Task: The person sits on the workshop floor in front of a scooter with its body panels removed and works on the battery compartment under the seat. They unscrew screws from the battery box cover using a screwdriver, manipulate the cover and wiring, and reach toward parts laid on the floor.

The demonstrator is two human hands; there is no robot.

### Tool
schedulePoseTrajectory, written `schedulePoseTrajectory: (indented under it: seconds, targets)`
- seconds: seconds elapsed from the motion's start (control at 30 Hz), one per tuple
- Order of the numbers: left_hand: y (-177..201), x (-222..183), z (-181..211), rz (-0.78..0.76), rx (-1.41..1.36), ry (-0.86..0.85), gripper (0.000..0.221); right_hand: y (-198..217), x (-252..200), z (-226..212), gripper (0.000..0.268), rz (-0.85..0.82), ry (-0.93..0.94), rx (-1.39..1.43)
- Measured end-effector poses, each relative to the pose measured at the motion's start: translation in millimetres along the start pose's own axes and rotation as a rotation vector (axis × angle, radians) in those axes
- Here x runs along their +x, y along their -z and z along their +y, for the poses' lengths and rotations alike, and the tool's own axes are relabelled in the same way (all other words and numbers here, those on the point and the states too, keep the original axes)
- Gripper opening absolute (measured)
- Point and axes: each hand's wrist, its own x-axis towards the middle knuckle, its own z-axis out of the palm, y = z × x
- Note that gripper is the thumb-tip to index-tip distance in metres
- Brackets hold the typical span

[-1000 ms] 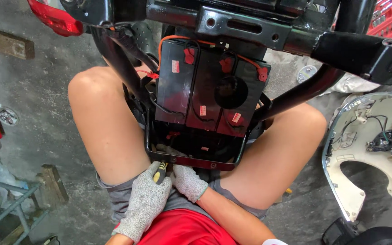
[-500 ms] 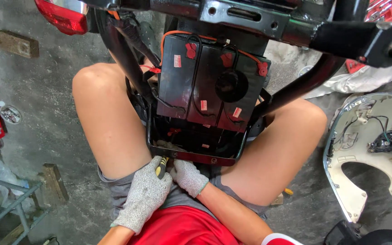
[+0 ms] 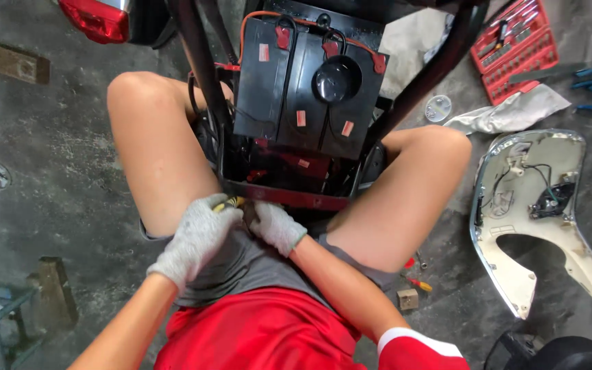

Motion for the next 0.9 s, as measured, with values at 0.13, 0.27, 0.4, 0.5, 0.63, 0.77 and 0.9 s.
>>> schedulePoseTrajectory:
  seconds: [0.13,0.27,0.4,0.5,0.63,0.77,0.9]
  targets:
    - [-39,37,-74,0.163,0.372,-0.59,0.029,15,0,-7,0.053,0.119,0.213,0.092]
    - [-14,-31,25,-0.107,-0.371,0.127,0.039,4,10,20,0.05,0.107,0.391,0.222]
    - [-28,-18,-27,0.081,-0.193,-0.507,0.04,-20,54,58,0.038,0.014,0.001,1.149]
    - [-14,-35,-23,0.126,-0.207,-0.5,0.04,-5,41,54,0.027,-0.224,-0.396,1.781]
    - [-2,-26,-35,0.169,-0.213,-0.115,0.034,15,-20,49,0.014,-0.263,-0.196,1.851]
    - [-32,54,-81,0.35,-0.083,-0.473,0.029,49,-88,2,0.022,-0.137,-0.472,1.609]
    - [-76,160,-127,0.455,0.317,-0.574,0.019,49,-124,28,0.039,-0.206,-0.284,1.888]
